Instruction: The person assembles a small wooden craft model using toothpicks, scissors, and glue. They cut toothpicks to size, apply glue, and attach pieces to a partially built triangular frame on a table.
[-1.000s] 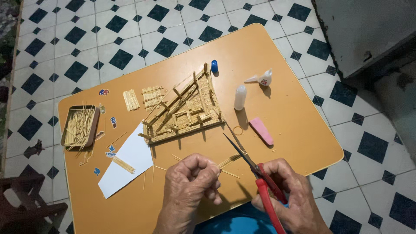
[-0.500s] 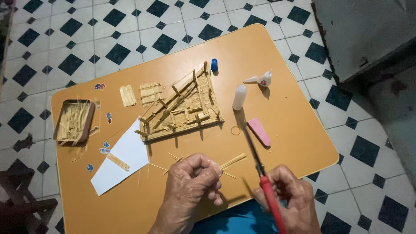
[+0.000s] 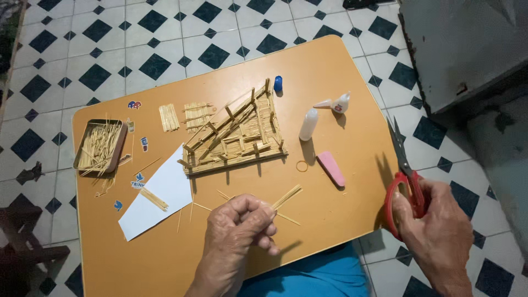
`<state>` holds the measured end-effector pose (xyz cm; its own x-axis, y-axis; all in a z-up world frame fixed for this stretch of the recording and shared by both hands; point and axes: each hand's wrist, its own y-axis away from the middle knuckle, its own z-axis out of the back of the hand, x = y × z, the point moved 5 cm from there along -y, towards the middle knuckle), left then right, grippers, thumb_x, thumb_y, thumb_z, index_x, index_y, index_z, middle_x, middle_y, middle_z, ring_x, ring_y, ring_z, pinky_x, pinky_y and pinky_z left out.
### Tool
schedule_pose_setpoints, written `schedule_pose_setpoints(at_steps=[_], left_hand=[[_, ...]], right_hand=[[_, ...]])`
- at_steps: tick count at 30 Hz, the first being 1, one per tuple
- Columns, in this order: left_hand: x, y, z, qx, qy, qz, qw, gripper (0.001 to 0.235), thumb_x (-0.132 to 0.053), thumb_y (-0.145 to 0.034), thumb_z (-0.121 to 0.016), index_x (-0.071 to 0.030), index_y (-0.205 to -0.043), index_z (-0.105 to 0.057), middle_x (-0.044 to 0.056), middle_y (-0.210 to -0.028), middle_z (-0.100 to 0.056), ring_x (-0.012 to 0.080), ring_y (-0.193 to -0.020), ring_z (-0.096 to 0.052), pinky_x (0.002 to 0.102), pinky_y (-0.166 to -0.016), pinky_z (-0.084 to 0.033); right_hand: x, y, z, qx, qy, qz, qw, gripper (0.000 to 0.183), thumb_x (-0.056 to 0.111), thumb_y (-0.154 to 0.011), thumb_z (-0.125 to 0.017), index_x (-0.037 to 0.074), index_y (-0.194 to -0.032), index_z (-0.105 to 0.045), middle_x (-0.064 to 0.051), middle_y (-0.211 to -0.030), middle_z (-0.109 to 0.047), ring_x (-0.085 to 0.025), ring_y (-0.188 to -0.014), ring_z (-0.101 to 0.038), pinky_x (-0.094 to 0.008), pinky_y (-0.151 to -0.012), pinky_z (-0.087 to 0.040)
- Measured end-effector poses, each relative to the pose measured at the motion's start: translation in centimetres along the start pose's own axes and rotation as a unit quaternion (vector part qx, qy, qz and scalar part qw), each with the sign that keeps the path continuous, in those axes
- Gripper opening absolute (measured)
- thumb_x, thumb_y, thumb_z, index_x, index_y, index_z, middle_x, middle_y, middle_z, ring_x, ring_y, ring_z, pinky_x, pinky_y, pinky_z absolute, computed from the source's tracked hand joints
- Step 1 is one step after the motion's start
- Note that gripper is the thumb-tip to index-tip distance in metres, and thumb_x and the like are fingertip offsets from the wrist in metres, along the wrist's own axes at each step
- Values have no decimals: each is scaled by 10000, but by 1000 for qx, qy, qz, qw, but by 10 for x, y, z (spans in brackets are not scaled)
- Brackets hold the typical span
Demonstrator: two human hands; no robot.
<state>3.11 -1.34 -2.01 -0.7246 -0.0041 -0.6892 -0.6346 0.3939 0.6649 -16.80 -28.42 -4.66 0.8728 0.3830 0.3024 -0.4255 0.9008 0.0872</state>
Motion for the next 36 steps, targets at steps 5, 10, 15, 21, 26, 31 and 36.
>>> schedule_pose_setpoints(at_steps=[5,10,15,21,26,31,36], left_hand=[[6,-3,11,-20,7,-23,1000,161,-32,-909,-782,86,-845,-692,223,-633,-639,236,-409,-547,378,-473,-562],[9,2,17,-27,36,-48,998,172,-90,-919,-769,62,-876,-701,193,-665,-660,216,-432,-558,367,-491,-574],[13,4,25,-37,94,-58,993,168,-80,-920,-775,62,-876,-697,172,-655,-620,174,-429,-539,390,-518,-612],[20,2,31,-15,143,-99,985,163,-64,-943,-752,56,-857,-682,139,-641,-613,123,-436,-524,355,-485,-609],[26,2,38,-9,178,-99,979,175,-113,-938,-752,39,-889,-679,130,-667,-634,113,-455,-557,353,-539,-638],[29,1,44,-10,228,-101,968,154,-91,-935,-753,45,-932,-680,152,-694,-653,131,-477,-576,365,-557,-637],[33,2,46,2,239,-96,966,146,-80,-979,-722,37,-906,-674,150,-735,-647,154,-515,-579,368,-589,-641]], right_hand=[[-9,-7,-20,-3,106,23,994,684,648,-957,-558,156,-1427,-629,-113,-1229,-726,-336,-981,-732,-507,-783,-604],[9,-6,-29,-41,146,84,985,621,647,-937,-592,183,-1335,-702,-82,-1161,-763,-312,-948,-746,-475,-748,-603],[16,-9,-33,-45,187,84,978,703,704,-913,-633,189,-1388,-688,-85,-1170,-782,-329,-925,-782,-470,-748,-637],[18,-9,-30,-40,244,74,966,482,739,-941,-624,345,-1187,-750,17,-950,-804,-241,-848,-795,-363,-752,-576],[11,-11,-40,-66,289,92,951,487,761,-966,-557,427,-1272,-737,55,-971,-817,-192,-925,-812,-307,-778,-572],[28,-19,-38,57,224,80,970,632,597,-1032,-543,255,-1557,-627,-100,-1327,-777,-380,-1177,-751,-501,-1079,-581],[7,-25,-43,38,-78,94,992,347,204,-1063,-779,-118,-1192,-783,-266,-935,-771,-314,-837,-708,-440,-734,-526]])
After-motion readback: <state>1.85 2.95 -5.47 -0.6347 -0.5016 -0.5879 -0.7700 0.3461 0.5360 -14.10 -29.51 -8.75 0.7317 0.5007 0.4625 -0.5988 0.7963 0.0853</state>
